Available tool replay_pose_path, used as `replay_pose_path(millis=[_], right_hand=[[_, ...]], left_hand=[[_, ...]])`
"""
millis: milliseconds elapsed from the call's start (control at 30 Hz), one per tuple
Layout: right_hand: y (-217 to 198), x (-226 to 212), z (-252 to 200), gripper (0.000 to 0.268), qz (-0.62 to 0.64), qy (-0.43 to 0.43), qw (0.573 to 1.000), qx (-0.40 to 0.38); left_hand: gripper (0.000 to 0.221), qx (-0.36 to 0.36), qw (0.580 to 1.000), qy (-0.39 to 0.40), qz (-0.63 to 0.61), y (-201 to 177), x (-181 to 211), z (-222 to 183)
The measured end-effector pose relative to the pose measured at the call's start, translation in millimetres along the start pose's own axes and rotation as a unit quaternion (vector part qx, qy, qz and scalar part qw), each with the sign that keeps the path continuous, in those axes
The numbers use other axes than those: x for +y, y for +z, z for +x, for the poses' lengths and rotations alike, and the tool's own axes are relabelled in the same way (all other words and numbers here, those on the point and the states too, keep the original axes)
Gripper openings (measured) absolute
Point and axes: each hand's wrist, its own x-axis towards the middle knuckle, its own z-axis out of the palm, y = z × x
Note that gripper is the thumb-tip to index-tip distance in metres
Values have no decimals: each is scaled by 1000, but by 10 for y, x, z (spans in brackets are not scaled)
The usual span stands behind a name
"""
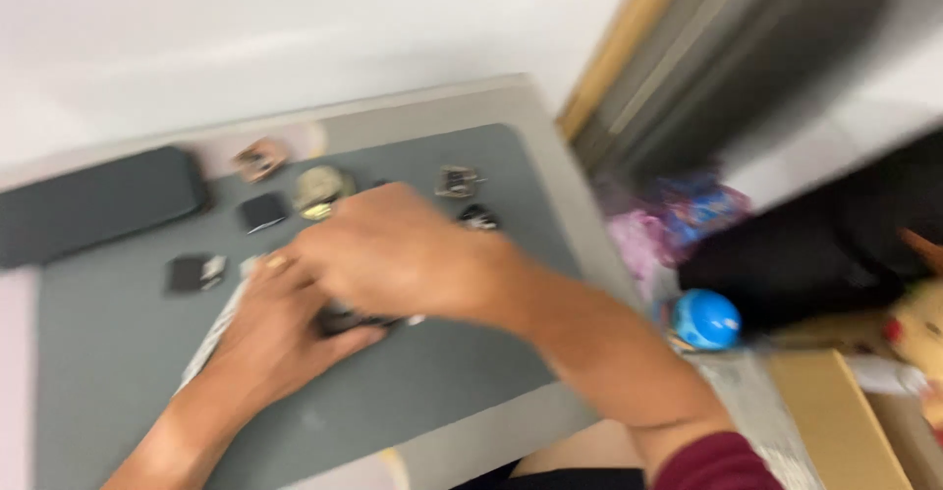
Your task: Disassembling and cleaning the internal components of a smartwatch using a precision screwdriver and tweezers.
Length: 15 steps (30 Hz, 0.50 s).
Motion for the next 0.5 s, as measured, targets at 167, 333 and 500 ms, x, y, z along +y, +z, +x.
replay_pose_path(millis=[167, 333, 500], right_hand=[[143, 56, -53, 56, 37, -74, 995, 50], [317, 65, -107, 25, -135, -34, 985, 104], [200, -69, -181, 22, -100, 27, 991, 81]], left_hand=[[53, 61, 996, 72, 1, 96, -124, 56], [55, 74, 991, 112, 4, 152, -210, -36], [64, 3, 998, 64, -28, 110, -215, -14]])
